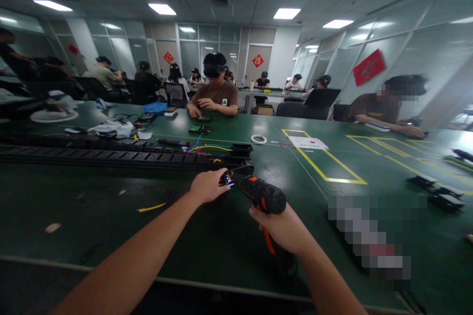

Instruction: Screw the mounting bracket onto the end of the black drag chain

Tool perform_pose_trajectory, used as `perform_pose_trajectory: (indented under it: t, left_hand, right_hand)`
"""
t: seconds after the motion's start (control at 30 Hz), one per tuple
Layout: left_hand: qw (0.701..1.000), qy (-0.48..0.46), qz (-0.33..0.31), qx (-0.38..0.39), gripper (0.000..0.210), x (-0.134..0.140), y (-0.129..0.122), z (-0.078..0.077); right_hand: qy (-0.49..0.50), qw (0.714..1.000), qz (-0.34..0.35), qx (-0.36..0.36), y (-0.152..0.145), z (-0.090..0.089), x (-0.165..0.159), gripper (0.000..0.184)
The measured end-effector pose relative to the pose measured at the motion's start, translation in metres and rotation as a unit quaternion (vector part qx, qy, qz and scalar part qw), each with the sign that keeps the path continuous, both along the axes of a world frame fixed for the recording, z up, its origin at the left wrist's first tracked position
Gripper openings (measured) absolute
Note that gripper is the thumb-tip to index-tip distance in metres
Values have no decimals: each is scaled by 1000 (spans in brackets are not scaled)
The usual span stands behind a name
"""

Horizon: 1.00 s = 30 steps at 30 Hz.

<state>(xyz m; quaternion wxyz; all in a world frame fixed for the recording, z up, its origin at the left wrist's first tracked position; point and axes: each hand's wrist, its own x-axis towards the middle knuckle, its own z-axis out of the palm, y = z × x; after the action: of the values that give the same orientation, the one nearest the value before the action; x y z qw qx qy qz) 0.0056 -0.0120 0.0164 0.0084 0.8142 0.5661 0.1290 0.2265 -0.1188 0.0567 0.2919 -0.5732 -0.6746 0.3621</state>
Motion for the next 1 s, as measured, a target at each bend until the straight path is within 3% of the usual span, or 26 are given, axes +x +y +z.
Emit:
perform_pose_trajectory:
  t: [0.27,0.53,1.0]
  left_hand:
    - [1000,0,7,-22,63,0,-4,5]
    - [1000,-7,-5,6,62,-1,0,-1]
    - [1000,0,-4,-7,62,-2,0,0]
  right_hand:
    - [3,1000,3,-4,-1,2,-3,22]
    - [-4,1000,5,0,-2,5,-4,20]
    - [27,999,19,-2,0,-2,0,20]
